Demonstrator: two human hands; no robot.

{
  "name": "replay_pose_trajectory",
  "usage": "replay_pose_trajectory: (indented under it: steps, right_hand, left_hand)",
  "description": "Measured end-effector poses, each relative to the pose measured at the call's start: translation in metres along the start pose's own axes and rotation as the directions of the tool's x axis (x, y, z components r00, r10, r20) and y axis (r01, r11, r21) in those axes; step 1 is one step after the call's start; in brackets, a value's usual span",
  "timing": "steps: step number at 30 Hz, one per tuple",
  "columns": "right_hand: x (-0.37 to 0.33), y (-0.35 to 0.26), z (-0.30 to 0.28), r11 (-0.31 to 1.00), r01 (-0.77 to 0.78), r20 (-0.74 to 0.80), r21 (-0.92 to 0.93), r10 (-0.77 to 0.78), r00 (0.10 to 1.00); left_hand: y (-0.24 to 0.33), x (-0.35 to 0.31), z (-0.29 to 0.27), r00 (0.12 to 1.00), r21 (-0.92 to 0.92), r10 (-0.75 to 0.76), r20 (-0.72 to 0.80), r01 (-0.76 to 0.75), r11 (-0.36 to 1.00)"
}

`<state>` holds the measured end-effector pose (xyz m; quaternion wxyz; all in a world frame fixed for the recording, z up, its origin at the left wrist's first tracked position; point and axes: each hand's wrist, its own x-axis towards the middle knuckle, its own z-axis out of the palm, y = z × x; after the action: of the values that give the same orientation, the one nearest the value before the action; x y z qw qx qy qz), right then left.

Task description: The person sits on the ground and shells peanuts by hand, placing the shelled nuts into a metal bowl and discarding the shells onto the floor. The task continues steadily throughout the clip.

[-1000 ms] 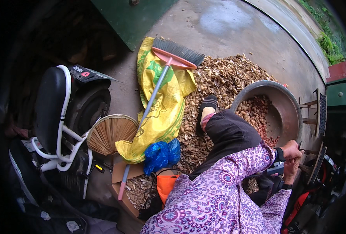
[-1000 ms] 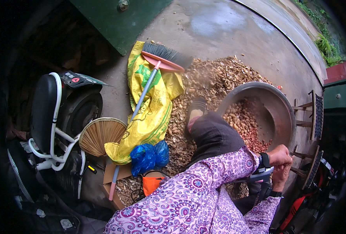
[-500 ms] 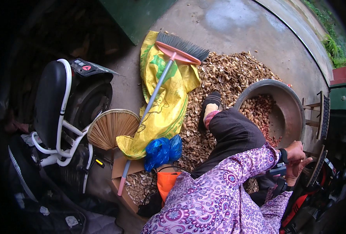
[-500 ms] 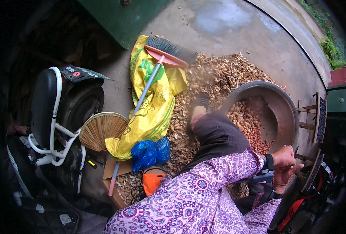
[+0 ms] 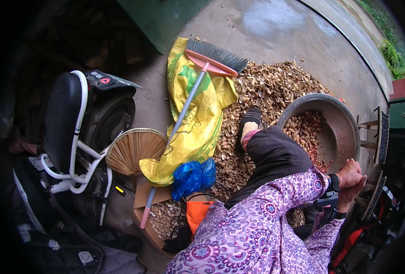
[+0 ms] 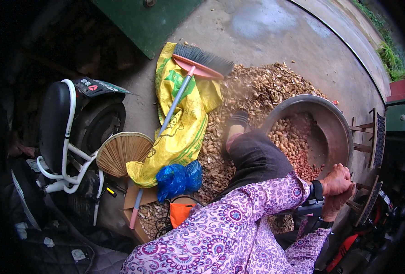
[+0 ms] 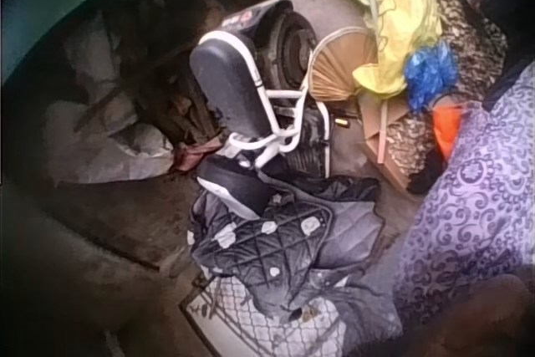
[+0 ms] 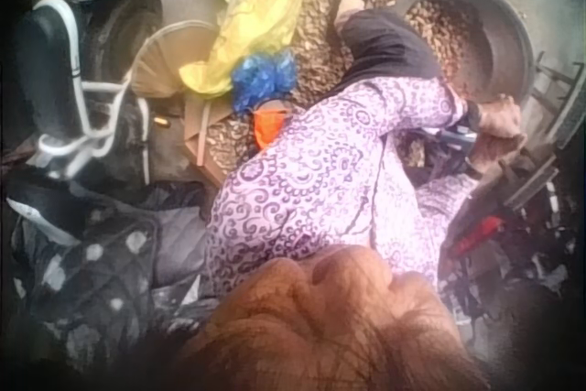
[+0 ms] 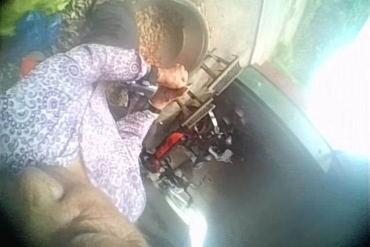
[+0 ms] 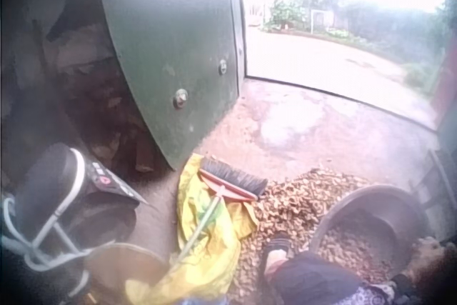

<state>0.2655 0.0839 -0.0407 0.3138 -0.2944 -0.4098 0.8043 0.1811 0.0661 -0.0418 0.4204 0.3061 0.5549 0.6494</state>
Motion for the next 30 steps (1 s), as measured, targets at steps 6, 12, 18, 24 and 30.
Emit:
replay_pose_trajectory:
  steps: [6, 12, 18, 24, 30]
  right_hand:
    - [0.003, 0.000, 0.008, 0.981, 0.144, -0.096, -0.129, -0.157, 0.983]
    - [0.016, 0.031, -0.059, 0.796, 0.206, -0.016, -0.569, -0.261, 0.965]
    - [0.000, 0.048, -0.010, 0.997, 0.057, -0.276, -0.060, -0.072, 0.958]
    - [-0.001, 0.055, 0.018, 0.991, -0.099, -0.209, -0.094, 0.078, 0.975]
    - [0.010, 0.060, 0.048, 0.918, 0.011, 0.064, -0.396, 0.016, 0.998]
  left_hand:
    - [-0.001, 0.003, -0.002, 0.979, -0.157, 0.201, 0.042, -0.192, 0.969]
    - [-0.008, 0.007, -0.026, 0.966, -0.240, 0.186, 0.181, -0.140, 0.961]
    - [0.003, 0.003, -0.072, 0.835, -0.220, -0.297, 0.464, 0.433, 0.874]
    - [-0.021, -0.012, -0.118, 0.833, -0.083, -0.346, 0.431, 0.418, 0.904]
    - [-0.001, -0.025, -0.154, 0.796, -0.062, -0.402, 0.453, 0.478, 0.876]
